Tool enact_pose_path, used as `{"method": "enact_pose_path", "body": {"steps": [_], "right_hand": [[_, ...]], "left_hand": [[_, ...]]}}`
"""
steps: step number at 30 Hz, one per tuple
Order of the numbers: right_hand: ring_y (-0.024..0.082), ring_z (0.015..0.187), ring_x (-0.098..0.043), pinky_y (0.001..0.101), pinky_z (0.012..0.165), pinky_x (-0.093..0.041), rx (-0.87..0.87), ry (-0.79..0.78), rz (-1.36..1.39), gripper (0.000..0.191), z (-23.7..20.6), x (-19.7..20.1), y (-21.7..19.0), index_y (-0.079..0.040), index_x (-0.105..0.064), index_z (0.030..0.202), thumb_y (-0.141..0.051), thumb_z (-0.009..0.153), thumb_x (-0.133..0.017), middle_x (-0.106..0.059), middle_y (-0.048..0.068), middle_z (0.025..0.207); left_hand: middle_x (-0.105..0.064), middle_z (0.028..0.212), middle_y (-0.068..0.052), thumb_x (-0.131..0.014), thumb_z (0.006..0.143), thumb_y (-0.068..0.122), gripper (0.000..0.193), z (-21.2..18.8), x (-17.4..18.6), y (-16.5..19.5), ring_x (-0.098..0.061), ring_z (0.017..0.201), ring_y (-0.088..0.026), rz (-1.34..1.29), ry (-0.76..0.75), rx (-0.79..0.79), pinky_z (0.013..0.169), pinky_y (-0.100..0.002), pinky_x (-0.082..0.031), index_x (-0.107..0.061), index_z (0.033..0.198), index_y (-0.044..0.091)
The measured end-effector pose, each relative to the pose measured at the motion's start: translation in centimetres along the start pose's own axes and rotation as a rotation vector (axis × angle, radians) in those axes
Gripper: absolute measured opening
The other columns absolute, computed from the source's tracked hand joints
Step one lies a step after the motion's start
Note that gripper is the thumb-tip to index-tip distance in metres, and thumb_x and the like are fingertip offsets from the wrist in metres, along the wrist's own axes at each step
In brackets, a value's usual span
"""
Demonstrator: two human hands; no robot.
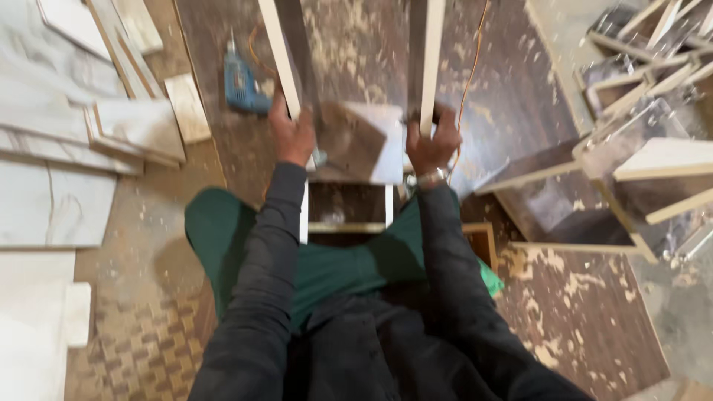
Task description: The person assembles a small wooden cabinet by placing a back panel into the frame and securing it with screws using a green power drill. They repeatedly pick screws from a small box and drive them into pre-drilled holes along the back edge of the cabinet.
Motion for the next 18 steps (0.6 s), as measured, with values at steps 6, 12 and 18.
{"method": "enact_pose_path", "body": {"steps": [6,12,18], "right_hand": [[0.024,0.095,-0.073,0.0359,0.083,-0.060,-0.415,0.011,0.344,0.051,-2.5,-3.8,0.7,-0.005,-0.040,0.124,0.004,0.081,-0.067,-0.068,0.016,0.103],[0.023,0.090,-0.072,0.0336,0.078,-0.058,-0.519,-0.038,0.280,0.052,-7.7,-2.0,1.2,-0.003,-0.041,0.124,0.002,0.082,-0.071,-0.069,0.012,0.098],[0.039,0.072,-0.068,0.0433,0.063,-0.052,-0.422,-0.283,-0.028,0.054,-10.4,-1.1,1.9,0.002,-0.048,0.112,-0.014,0.080,-0.088,-0.068,0.017,0.075]], "left_hand": [[-0.049,0.162,-0.018,-0.047,0.087,-0.002,0.069,-2.0,0.8,3.3,-0.050,0.152,-0.032,0.136,0.019,-0.247,0.119,-0.035,-0.047,-0.046,0.155,0.003],[-0.050,0.161,-0.021,-0.054,0.092,0.003,0.066,-6.9,1.7,-0.9,-0.048,0.152,-0.038,0.163,-0.028,-0.185,0.123,-0.043,-0.043,-0.044,0.158,0.003],[-0.065,0.134,-0.026,-0.069,0.094,0.014,0.057,-9.1,3.1,-6.0,-0.062,0.126,-0.046,0.301,-0.168,0.015,0.107,-0.049,-0.052,-0.052,0.147,0.002]]}}
Point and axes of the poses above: each hand's wrist, its own z-axis towards the middle knuckle, its own x-axis out of the back of the hand, y = z × x, the point moved 6 cm from there along z, towards the middle knuckle
